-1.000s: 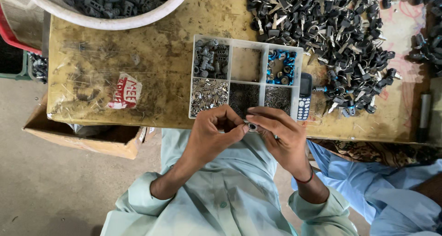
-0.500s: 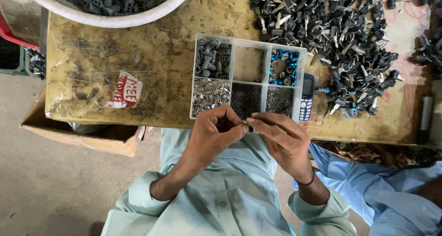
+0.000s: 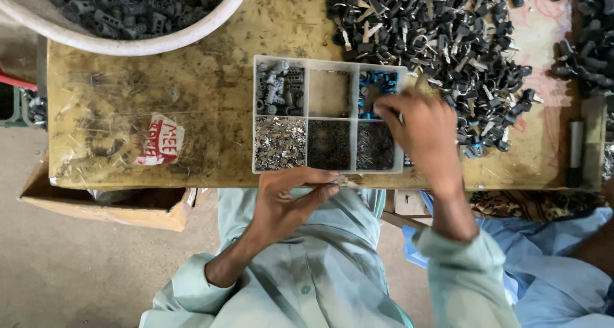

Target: The person assembles small lock components by hand at a workbench. They pick a lock body, insert a pin, and add a blue ring, repeating the process for multiple units. A second person is visible to the right also handling similar parts.

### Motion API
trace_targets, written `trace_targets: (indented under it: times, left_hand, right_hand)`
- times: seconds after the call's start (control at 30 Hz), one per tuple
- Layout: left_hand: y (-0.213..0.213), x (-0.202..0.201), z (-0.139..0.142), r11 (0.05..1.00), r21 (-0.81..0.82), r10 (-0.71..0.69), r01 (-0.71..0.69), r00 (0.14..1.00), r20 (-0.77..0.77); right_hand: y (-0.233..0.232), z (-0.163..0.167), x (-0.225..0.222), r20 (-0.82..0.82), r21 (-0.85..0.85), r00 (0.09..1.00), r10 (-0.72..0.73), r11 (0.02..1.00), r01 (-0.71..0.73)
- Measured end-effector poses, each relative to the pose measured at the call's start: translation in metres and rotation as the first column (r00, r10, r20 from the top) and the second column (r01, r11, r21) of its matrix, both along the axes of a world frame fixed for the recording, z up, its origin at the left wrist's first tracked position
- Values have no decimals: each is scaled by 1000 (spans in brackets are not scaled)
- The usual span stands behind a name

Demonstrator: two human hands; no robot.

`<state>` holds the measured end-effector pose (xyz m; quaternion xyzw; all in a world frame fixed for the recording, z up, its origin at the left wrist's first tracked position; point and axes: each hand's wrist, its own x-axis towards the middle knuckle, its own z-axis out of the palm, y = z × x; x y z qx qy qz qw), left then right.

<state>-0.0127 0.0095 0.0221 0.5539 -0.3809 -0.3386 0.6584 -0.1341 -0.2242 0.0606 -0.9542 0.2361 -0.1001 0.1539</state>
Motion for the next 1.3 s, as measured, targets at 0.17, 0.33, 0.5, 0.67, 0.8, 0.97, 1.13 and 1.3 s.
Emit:
trace_targets:
  times: [0.17, 0.33, 0.5, 0.67, 0.8, 0.97, 1.13, 1.3]
  left_hand:
    - [-6, 1, -6, 996, -47, -70, 73, 995, 75]
    - [-12, -2, -14, 998, -29, -59, 60, 997, 41]
    - [-14, -2, -16, 996, -44, -75, 77, 996, 54]
    - [-15, 5, -14, 995, -85, -37, 59, 971, 237]
    - [-16, 10, -8, 985, -144, -6, 94, 857, 516]
    - [-13, 13, 2, 979, -153, -30, 137, 833, 553]
    - [-10, 13, 7, 980, -135, -29, 148, 772, 635]
    - [-8, 17, 6, 972, -145, -28, 183, 709, 705]
  right_hand:
    - [-39, -27, 15, -135, -128, 991, -16, 992, -1]
    - [-41, -31, 12, -181, -116, 983, 38, 991, -59]
    - [-49, -29, 11, 30, 100, 998, 51, 994, -54]
    - [-11, -5, -13, 171, 883, 939, -300, 470, -11]
    - [46, -2, -38, 264, 932, 954, -141, 290, -216]
    - [64, 0, -43, 329, 767, 944, -36, 594, -244]
    - [62, 9, -38, 350, 792, 936, -49, 549, -267]
    - [61, 6, -47, 337, 878, 934, -115, 396, -268]
